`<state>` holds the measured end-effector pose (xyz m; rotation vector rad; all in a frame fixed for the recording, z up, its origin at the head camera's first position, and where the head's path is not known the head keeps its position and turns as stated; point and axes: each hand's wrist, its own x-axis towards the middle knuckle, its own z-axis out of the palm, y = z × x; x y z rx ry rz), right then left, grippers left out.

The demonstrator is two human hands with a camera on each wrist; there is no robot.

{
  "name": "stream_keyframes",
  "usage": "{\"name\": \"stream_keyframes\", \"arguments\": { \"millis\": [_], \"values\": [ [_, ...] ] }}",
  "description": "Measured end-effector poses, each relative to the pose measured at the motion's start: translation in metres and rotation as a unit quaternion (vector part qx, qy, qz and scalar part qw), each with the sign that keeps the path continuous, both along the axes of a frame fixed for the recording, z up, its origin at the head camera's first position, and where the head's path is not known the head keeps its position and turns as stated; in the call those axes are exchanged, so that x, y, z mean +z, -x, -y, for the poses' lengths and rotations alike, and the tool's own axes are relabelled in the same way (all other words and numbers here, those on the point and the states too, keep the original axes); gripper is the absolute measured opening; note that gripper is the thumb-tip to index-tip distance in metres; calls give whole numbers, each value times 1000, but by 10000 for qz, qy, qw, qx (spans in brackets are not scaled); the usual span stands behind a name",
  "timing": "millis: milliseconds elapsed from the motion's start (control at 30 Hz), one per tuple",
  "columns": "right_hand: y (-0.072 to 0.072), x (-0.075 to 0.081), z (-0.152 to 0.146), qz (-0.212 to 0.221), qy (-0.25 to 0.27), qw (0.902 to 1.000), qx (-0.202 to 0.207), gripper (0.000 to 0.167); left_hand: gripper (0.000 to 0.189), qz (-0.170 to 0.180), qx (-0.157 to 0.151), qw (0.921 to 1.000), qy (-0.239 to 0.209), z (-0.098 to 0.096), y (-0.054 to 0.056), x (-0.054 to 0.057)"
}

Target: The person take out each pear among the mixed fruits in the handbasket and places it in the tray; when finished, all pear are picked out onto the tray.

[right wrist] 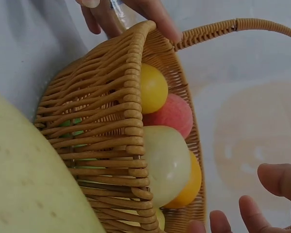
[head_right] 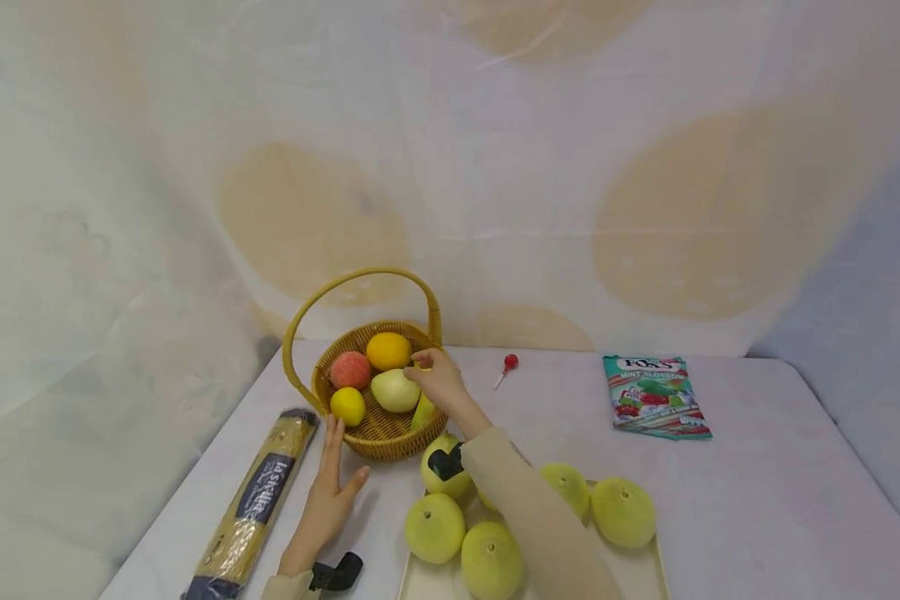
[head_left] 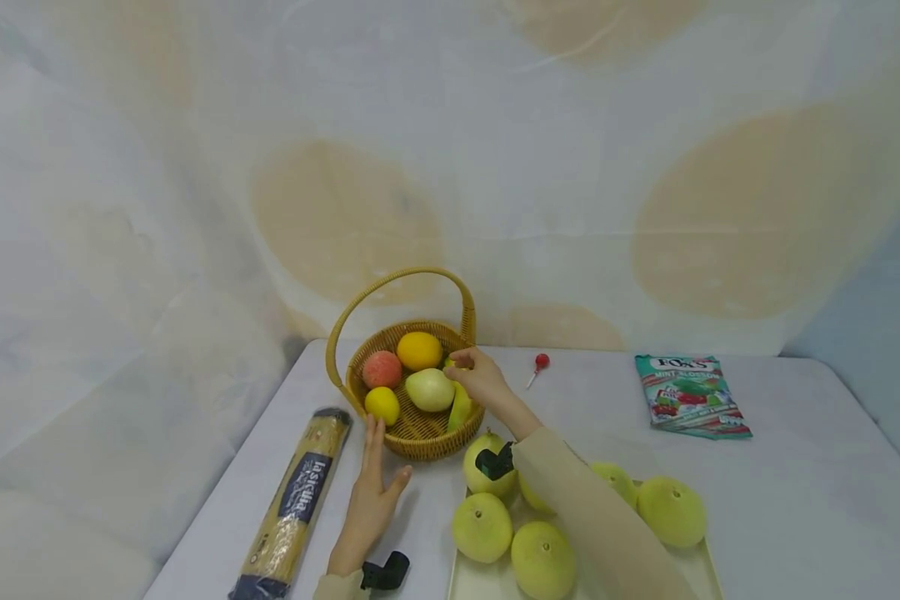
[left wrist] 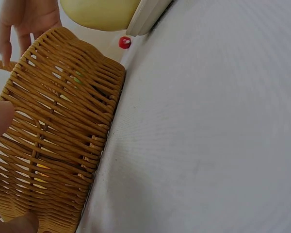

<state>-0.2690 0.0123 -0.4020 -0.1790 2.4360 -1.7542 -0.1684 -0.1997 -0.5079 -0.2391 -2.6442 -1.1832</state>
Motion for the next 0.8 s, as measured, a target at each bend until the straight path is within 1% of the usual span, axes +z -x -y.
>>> {"name": "stream_keyframes", "arguments": {
  "millis": [100,333,467,633,800],
  "values": [
    [5,2,5,-103,-292,9995,49,40,83,-34,-16,10000,5,0,0,-1],
    [10,4,10,38,-707,9965,438,45,83,-154,-67,9999,-7,-1,0,0],
    [14,5,15,-90,-1003,9934,545,47,83,-117,-31,9999,63,0,-1,0],
    [23,9,26,-317,-1544,9852,667,45,82,-78,24,9999,111,0,0,-1],
    [29,16,34,-274,-2095,9739,834,46,83,-31,30,10000,54,0,0,0]
  ]
}}
